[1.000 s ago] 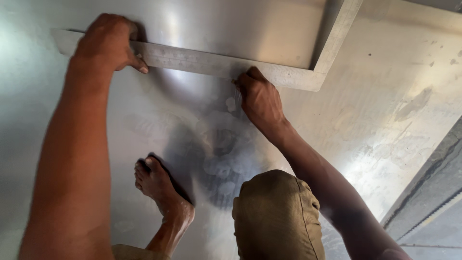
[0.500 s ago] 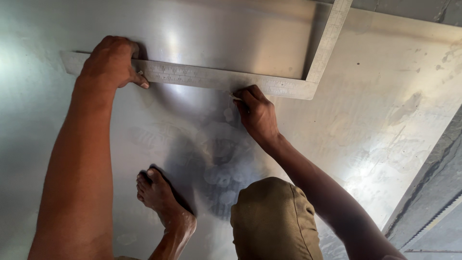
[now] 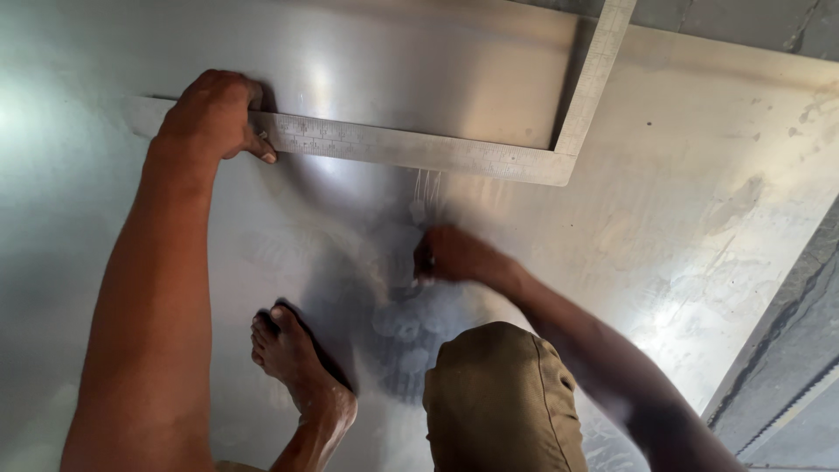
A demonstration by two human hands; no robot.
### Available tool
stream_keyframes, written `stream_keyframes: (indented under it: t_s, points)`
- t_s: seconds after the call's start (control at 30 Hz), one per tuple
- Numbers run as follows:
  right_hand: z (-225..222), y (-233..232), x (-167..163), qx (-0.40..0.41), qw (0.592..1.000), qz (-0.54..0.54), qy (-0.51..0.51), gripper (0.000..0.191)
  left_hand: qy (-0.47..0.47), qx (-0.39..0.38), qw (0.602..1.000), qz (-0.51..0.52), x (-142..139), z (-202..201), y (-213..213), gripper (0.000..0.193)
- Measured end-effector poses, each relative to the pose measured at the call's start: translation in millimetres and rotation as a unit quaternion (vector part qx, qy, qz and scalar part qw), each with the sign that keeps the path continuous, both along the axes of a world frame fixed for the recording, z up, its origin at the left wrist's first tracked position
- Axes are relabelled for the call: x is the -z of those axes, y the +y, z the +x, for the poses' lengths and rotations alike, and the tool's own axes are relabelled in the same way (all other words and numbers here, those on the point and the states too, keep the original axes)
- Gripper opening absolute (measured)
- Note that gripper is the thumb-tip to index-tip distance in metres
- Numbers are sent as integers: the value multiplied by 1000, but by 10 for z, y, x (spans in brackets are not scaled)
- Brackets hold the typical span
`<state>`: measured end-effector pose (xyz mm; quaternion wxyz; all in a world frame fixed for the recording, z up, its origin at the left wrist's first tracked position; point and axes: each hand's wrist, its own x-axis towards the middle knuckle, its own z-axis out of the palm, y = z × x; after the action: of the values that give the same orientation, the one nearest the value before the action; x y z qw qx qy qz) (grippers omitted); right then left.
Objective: The person uses a square ruler and a marking tool to draw lines on a metal sheet while sitting on the floor. They reposition the ruler multiple times to mark different sections of the sheet.
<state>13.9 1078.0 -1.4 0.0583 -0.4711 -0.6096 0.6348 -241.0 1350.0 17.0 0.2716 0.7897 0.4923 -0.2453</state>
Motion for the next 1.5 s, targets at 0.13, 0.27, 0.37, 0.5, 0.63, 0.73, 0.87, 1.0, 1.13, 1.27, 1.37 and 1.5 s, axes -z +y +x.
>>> stream_keyframes:
  t_s: [0.13, 0.27, 0.37, 0.5, 0.63, 0.73, 0.87, 1.0, 1.13, 1.27, 1.37, 1.5]
  points:
    - [24, -101, -160, 234, 950, 161, -129, 8, -29, 12, 999, -4, -3, 4, 8, 72]
    - [91, 24, -300, 367, 882, 239, -172, 9, -27, -6, 1000, 0, 8, 0, 8, 70]
    - [82, 132, -352, 360, 886, 245, -157, 15, -20, 0, 1000, 2, 14, -1, 2, 70]
    - [-4, 291, -322, 341, 884, 287, -141, 15, -21, -1, 1000, 8, -4, 6, -7, 70]
    - [-64, 389, -295, 338, 882, 284, -164, 13, 0, -8, 1000, -1, -31, 30, -8, 67]
    - [-69, 383, -289, 336, 882, 289, -163, 11, 2, -20, 1000, -1, -45, 40, -11, 70]
    - [-55, 353, -142, 306, 894, 270, -184, 7, -2, -19, 1000, -5, -54, 27, -22, 68]
    - [20, 254, 104, 250, 900, 282, -219, 10, -2, -11, 1000, 6, -47, 9, -22, 67]
    - [28, 26, 136, -19, 837, 429, -338, 28, 1, 25, 1000, -1, -13, -14, 9, 70]
    - [-40, 14, -24, 207, 935, 249, -145, 6, -9, 60, 998, -3, 50, -52, 49, 66]
    - [1, 192, -153, 334, 889, 261, -173, 11, -8, 68, 998, 4, 100, -80, 53, 67]
    - [4, 354, -288, 324, 889, 279, -163, 13, -18, 85, 996, 15, 142, -103, 62, 75]
